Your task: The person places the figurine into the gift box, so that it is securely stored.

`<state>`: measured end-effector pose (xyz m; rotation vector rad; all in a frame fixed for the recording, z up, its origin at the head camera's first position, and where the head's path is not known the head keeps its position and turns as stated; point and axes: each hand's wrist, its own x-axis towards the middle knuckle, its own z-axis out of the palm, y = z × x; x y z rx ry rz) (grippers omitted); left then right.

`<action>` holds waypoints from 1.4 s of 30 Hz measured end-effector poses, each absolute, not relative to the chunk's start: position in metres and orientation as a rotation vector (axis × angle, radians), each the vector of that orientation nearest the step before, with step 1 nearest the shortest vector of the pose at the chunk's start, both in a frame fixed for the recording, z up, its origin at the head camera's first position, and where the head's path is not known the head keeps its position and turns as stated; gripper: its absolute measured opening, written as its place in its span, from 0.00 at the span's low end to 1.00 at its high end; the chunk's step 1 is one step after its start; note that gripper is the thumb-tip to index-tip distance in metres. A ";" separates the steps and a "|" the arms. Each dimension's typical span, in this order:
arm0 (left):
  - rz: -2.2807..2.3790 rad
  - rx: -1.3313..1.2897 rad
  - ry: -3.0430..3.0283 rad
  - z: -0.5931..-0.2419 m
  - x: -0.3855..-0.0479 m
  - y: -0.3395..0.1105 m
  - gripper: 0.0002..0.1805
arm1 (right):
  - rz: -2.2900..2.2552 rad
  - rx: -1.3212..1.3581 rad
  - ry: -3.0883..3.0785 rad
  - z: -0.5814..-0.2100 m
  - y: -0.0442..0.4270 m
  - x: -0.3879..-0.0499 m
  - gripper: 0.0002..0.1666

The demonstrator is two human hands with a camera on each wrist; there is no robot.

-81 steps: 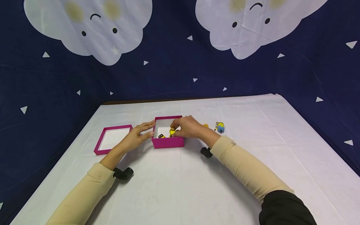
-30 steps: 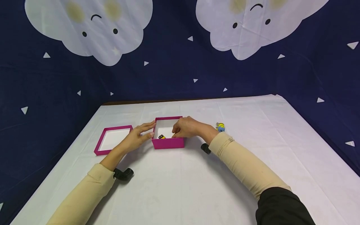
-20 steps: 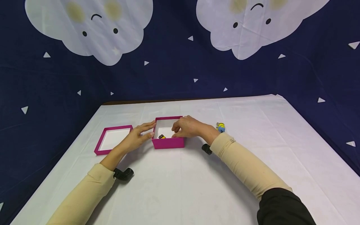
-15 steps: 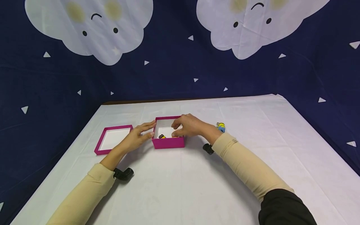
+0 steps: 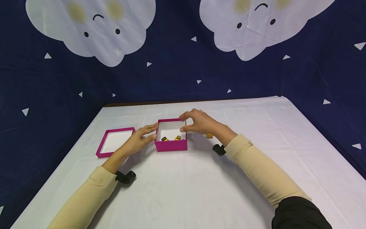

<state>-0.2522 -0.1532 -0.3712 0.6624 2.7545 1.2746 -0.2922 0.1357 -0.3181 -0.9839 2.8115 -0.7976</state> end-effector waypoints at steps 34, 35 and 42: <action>1.265 0.668 2.745 -0.370 -0.253 -0.154 0.27 | -0.836 -0.708 2.905 -0.354 0.207 -0.297 0.36; 1.264 0.671 2.744 -0.370 -0.253 -0.154 0.27 | -0.828 -0.700 2.905 -0.355 0.208 -0.297 0.36; 1.256 0.669 2.739 -0.370 -0.253 -0.155 0.28 | -0.767 -0.610 2.896 -0.360 0.215 -0.299 0.41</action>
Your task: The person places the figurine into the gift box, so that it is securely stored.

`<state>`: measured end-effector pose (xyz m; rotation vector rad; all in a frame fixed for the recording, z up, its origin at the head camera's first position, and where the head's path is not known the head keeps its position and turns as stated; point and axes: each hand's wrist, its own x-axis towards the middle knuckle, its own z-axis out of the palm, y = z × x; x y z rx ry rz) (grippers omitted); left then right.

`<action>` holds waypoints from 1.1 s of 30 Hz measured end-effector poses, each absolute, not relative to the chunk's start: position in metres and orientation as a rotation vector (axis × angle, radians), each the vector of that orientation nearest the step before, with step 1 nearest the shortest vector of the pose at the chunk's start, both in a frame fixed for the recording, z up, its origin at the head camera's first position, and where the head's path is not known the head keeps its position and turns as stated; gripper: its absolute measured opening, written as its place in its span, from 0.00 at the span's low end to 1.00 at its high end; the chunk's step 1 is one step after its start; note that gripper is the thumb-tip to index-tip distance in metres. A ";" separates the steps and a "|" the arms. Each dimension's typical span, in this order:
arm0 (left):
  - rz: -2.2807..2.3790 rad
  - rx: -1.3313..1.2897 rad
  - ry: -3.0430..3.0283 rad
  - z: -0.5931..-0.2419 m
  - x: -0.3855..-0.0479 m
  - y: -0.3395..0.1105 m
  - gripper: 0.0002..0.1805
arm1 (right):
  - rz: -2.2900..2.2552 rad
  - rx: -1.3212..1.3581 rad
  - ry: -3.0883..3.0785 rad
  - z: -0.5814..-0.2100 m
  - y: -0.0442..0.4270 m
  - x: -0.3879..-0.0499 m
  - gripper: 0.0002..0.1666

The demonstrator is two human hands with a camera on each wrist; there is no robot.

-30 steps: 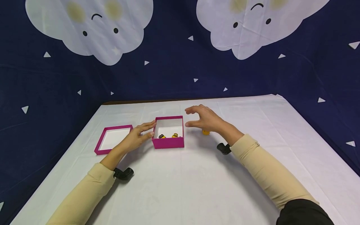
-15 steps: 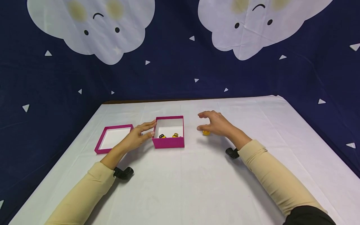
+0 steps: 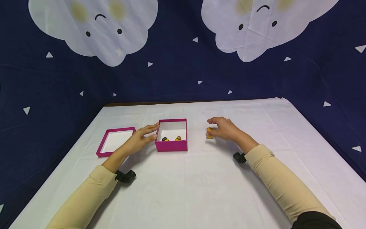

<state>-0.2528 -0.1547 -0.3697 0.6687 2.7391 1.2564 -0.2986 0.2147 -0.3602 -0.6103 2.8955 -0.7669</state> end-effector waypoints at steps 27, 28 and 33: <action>1.287 0.665 2.726 -0.371 -0.252 -0.154 0.28 | -0.690 -0.628 2.901 -0.373 0.220 -0.300 0.37; 1.290 0.668 2.724 -0.372 -0.252 -0.154 0.28 | -0.681 -0.632 2.909 -0.373 0.220 -0.300 0.36; 1.300 0.677 2.720 -0.372 -0.252 -0.154 0.28 | -0.651 -0.647 2.928 -0.373 0.220 -0.300 0.34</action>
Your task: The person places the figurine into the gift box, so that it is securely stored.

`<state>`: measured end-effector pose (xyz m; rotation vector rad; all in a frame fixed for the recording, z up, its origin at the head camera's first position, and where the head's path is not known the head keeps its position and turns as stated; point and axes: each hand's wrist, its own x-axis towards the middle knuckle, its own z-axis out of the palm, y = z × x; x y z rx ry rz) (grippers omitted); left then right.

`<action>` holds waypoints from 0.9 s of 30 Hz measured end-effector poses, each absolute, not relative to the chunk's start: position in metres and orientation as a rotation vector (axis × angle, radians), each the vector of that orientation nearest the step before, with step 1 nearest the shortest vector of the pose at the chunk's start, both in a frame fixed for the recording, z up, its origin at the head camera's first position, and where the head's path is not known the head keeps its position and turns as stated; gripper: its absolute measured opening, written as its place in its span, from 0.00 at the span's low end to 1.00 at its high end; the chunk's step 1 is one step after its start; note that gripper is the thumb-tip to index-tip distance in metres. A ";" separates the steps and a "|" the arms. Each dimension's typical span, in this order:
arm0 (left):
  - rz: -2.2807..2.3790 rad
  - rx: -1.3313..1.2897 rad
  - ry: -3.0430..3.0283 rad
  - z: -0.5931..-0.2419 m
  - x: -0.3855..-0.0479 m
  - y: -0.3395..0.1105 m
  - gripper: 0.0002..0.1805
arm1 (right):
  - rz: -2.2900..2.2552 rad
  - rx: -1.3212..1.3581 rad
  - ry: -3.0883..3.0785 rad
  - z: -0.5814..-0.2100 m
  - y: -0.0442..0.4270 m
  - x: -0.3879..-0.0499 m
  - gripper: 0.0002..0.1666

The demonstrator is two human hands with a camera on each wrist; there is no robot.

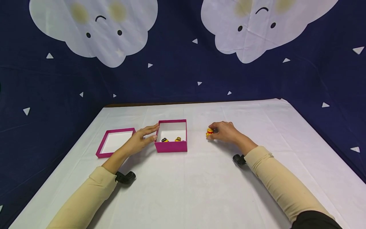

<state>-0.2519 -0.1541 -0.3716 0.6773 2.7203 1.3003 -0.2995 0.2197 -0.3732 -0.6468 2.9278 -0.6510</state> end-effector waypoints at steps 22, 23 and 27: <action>1.282 0.662 2.728 -0.370 -0.251 -0.153 0.28 | -0.728 -0.638 2.918 -0.371 0.217 -0.298 0.33; 1.283 0.659 2.729 -0.370 -0.251 -0.153 0.28 | -0.735 -0.638 2.918 -0.370 0.216 -0.298 0.33; 1.278 0.656 2.732 -0.370 -0.250 -0.154 0.28 | -0.769 -0.667 2.931 -0.366 0.214 -0.295 0.32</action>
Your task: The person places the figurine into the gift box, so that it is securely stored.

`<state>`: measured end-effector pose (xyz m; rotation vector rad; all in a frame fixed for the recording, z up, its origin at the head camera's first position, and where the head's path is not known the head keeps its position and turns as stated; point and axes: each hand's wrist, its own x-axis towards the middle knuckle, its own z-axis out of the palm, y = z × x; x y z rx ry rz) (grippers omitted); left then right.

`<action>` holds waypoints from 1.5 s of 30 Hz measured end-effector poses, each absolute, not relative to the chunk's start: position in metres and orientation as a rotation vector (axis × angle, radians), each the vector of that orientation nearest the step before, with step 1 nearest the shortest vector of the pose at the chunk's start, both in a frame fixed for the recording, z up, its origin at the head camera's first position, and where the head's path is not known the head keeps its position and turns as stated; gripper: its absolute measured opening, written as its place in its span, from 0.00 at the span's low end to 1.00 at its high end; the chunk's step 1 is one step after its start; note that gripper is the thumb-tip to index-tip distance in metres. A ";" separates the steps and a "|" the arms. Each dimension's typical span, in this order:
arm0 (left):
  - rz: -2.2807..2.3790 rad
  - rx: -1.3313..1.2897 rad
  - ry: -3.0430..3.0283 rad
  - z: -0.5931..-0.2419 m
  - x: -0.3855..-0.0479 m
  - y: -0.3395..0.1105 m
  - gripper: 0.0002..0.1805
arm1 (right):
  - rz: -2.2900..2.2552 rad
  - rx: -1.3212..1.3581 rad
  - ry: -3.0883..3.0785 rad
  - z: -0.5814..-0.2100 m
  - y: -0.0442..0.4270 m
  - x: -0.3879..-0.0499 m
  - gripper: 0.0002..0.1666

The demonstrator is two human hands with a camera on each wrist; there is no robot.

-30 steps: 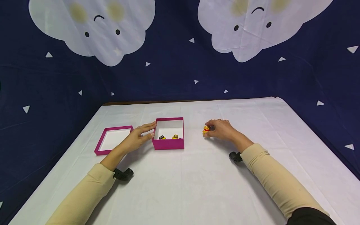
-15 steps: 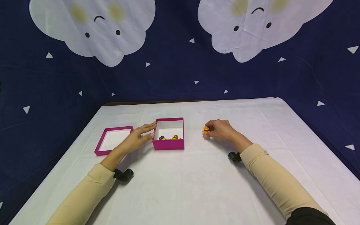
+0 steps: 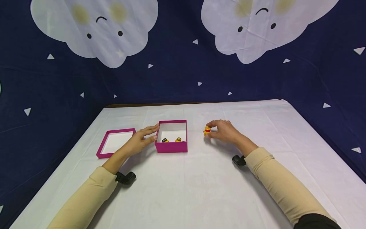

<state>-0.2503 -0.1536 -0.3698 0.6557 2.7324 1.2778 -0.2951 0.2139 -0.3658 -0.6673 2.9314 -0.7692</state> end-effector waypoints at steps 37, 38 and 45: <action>1.277 0.662 2.735 -0.369 -0.251 -0.154 0.28 | -1.033 -0.875 2.937 -0.336 0.148 -0.282 0.30; 1.279 0.662 2.735 -0.369 -0.251 -0.154 0.28 | -1.043 -0.883 2.935 -0.337 0.145 -0.283 0.31; 1.290 0.659 2.731 -0.369 -0.250 -0.154 0.28 | -1.061 -0.893 2.925 -0.338 0.125 -0.287 0.31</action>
